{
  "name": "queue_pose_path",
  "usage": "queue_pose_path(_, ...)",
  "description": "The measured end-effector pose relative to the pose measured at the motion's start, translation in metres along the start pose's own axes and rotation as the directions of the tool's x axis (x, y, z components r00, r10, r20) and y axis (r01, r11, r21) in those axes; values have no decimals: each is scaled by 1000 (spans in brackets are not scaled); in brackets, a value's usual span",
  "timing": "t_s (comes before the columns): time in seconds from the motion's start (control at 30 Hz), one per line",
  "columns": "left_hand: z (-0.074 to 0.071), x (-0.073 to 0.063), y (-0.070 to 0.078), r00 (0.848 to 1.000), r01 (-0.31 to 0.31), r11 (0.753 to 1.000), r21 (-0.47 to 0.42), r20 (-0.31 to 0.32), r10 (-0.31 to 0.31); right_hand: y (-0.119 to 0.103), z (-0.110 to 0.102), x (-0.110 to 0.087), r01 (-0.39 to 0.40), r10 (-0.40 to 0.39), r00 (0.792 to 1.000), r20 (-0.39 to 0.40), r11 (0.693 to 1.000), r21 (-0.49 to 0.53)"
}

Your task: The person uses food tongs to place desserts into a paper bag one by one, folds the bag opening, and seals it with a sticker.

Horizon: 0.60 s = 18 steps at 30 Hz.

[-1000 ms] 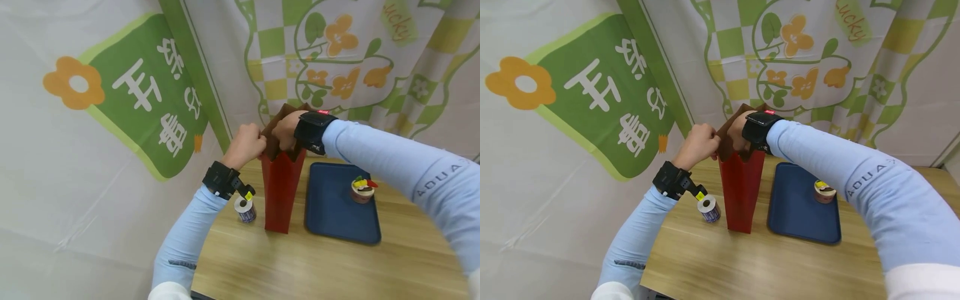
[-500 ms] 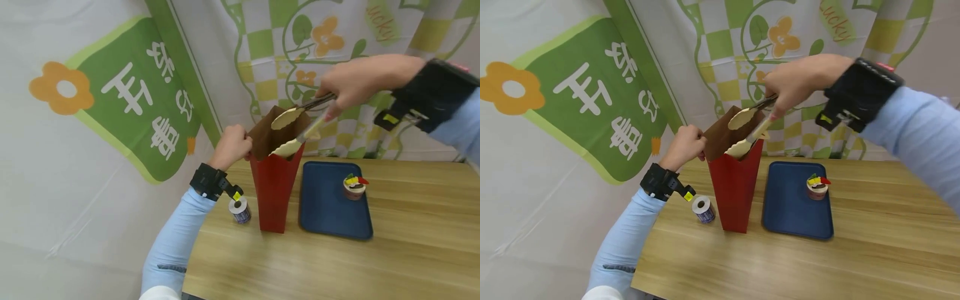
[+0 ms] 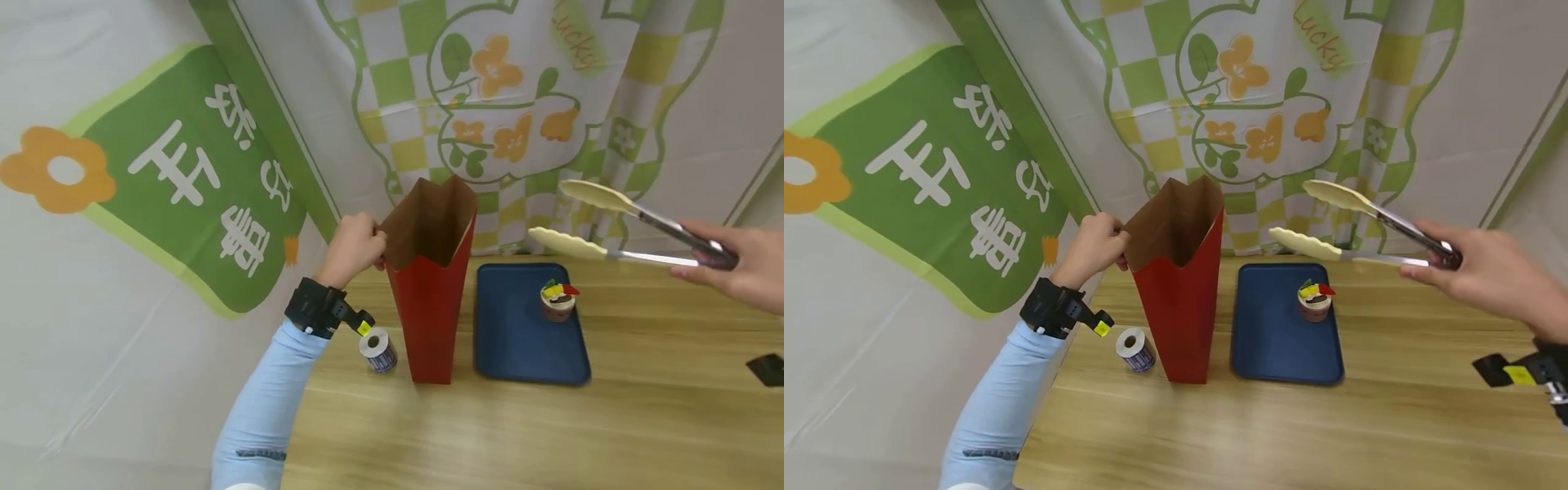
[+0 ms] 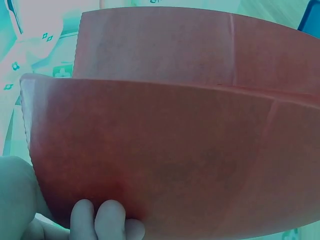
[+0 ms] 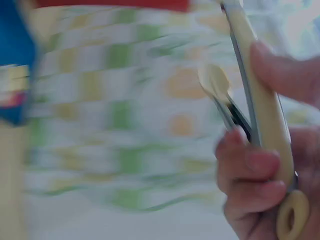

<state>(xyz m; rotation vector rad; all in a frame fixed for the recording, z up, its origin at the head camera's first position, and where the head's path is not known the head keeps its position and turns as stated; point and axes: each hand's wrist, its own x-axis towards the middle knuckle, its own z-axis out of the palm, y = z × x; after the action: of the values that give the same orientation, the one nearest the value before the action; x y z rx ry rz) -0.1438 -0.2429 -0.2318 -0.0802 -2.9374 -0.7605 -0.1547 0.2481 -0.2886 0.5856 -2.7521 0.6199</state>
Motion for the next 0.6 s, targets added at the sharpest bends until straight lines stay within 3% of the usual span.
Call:
queue_pose_path(0.1,-3,-2,-2,1000,4,1000,8,-5,-4,27,47,-27,-49,45,992,120,998,31)
queue_pose_path(0.17,-4,-3,-3,1000,4,1000,-1,-3,-4,40,77,-41,-96,87,971,222,995,33)
queue_pose_path(0.27,-3,-4,-2,1000,3,1000,-29,5,-3,55,114,-54,-133,119,948,296,991,28)
queue_pose_path(0.4,-1,-2,2,1000,11,999,-53,15,-10,68,146,-60,-116,108,948,298,993,10)
queue_pose_path(0.6,2,0,6,1000,14,998,-59,18,-13,74,174,-53,-102,87,956,279,994,40)
